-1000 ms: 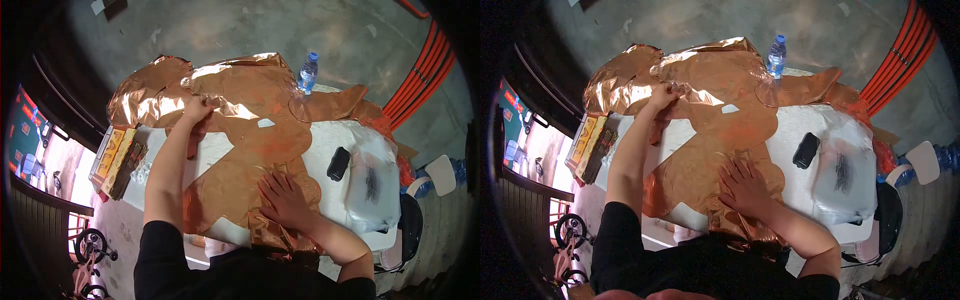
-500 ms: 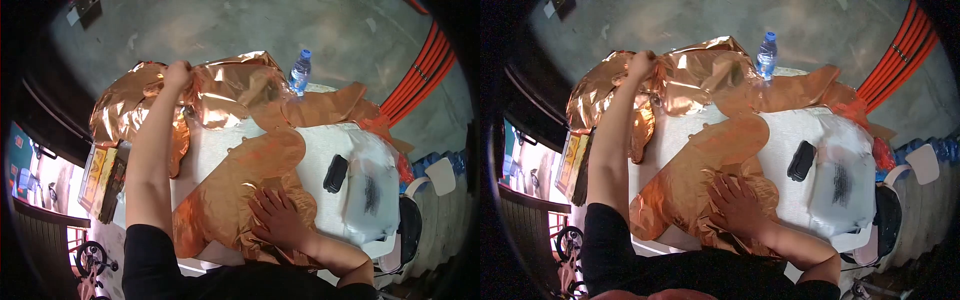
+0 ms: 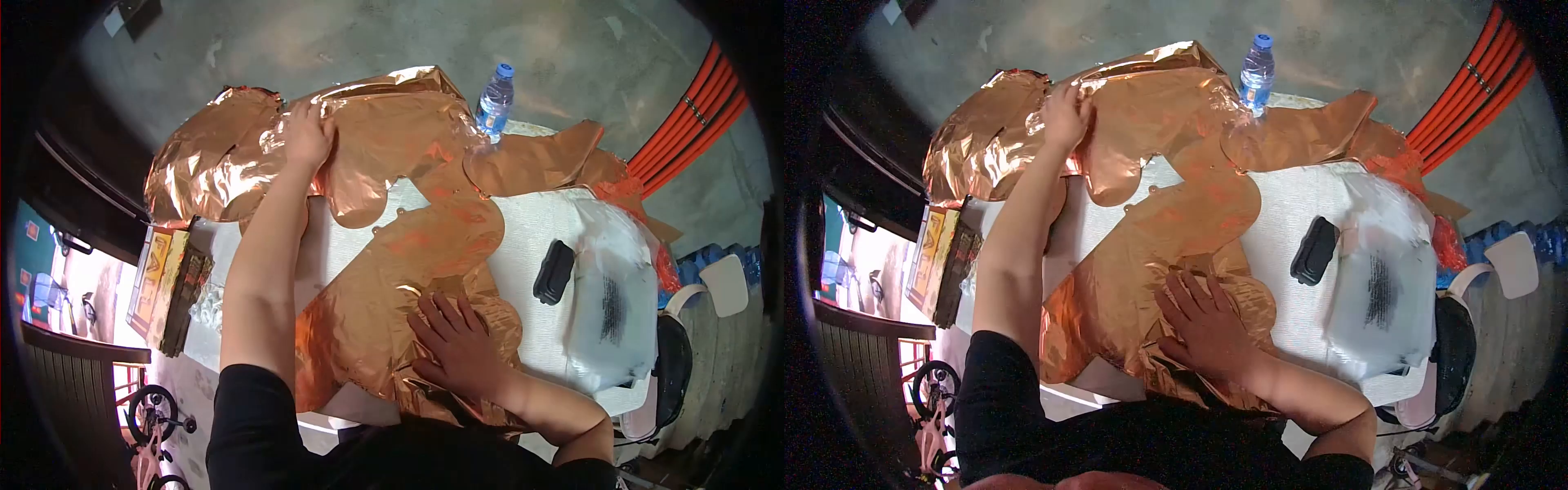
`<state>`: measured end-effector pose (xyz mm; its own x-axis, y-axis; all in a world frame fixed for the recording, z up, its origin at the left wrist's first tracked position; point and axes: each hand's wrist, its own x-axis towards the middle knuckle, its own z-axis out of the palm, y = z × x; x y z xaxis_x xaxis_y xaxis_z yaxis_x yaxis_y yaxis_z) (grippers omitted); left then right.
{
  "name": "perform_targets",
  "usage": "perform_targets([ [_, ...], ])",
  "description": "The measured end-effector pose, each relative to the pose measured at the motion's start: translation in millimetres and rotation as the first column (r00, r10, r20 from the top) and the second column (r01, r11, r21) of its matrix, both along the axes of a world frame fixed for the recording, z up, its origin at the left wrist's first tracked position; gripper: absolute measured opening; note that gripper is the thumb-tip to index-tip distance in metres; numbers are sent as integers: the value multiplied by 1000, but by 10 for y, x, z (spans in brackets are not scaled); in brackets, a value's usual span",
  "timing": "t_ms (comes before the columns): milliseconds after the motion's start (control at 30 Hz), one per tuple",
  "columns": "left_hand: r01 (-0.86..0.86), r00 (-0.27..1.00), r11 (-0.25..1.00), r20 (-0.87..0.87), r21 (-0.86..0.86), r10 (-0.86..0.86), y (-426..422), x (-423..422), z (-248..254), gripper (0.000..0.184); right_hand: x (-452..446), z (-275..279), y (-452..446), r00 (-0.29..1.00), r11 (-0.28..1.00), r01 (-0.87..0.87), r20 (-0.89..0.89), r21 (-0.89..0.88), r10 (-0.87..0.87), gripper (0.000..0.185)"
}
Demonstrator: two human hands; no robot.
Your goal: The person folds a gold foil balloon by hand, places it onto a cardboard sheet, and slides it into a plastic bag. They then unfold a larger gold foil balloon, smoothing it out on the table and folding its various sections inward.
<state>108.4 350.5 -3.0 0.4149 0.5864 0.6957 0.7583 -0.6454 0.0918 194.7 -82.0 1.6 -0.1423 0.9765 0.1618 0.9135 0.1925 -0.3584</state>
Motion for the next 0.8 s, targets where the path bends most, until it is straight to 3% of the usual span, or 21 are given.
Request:
perform_targets([
  [100,50,999,997,-11,58,-49,-219,-35,64,43,3,13,-9,999,1000,-4,32,-5,4,63],
  [200,304,952,952,21,-25,-304,-661,-97,243,39,10,-9,-20,1000,1000,-10,28,25,9,65],
  [267,475,862,852,-77,-221,-501,-978,-229,321,31,14,-37,-23,999,999,-17,33,35,16,66],
  [300,602,783,741,37,-297,-621,-1267,-281,376,22,9,-47,-24,999,999,-15,39,39,14,67],
  [333,543,812,767,-16,-342,-583,-1497,-377,331,18,-8,-59,-32,999,999,-19,34,40,17,67],
  [367,575,754,646,18,-502,-657,-1694,-441,386,20,-6,-64,-27,999,998,-2,45,58,0,67],
  [400,450,793,630,-42,-633,-608,-1862,-573,345,32,-6,-76,-38,998,997,17,55,71,-21,67],
  [433,447,792,624,-40,-641,-609,-1968,-690,221,32,-9,-102,-54,999,998,18,50,61,-21,67],
  [500,505,720,667,-160,-548,-675,-2160,-880,-5,50,-4,-149,-45,993,995,64,89,79,-71,67],
  [533,408,711,685,-260,-603,-653,-2292,-959,-46,61,6,-148,-31,994,995,61,89,78,-68,67],
  [800,379,742,727,-281,-573,-609,-2363,-1000,-95,63,104,-261,99,982,990,125,134,71,-134,70],
])
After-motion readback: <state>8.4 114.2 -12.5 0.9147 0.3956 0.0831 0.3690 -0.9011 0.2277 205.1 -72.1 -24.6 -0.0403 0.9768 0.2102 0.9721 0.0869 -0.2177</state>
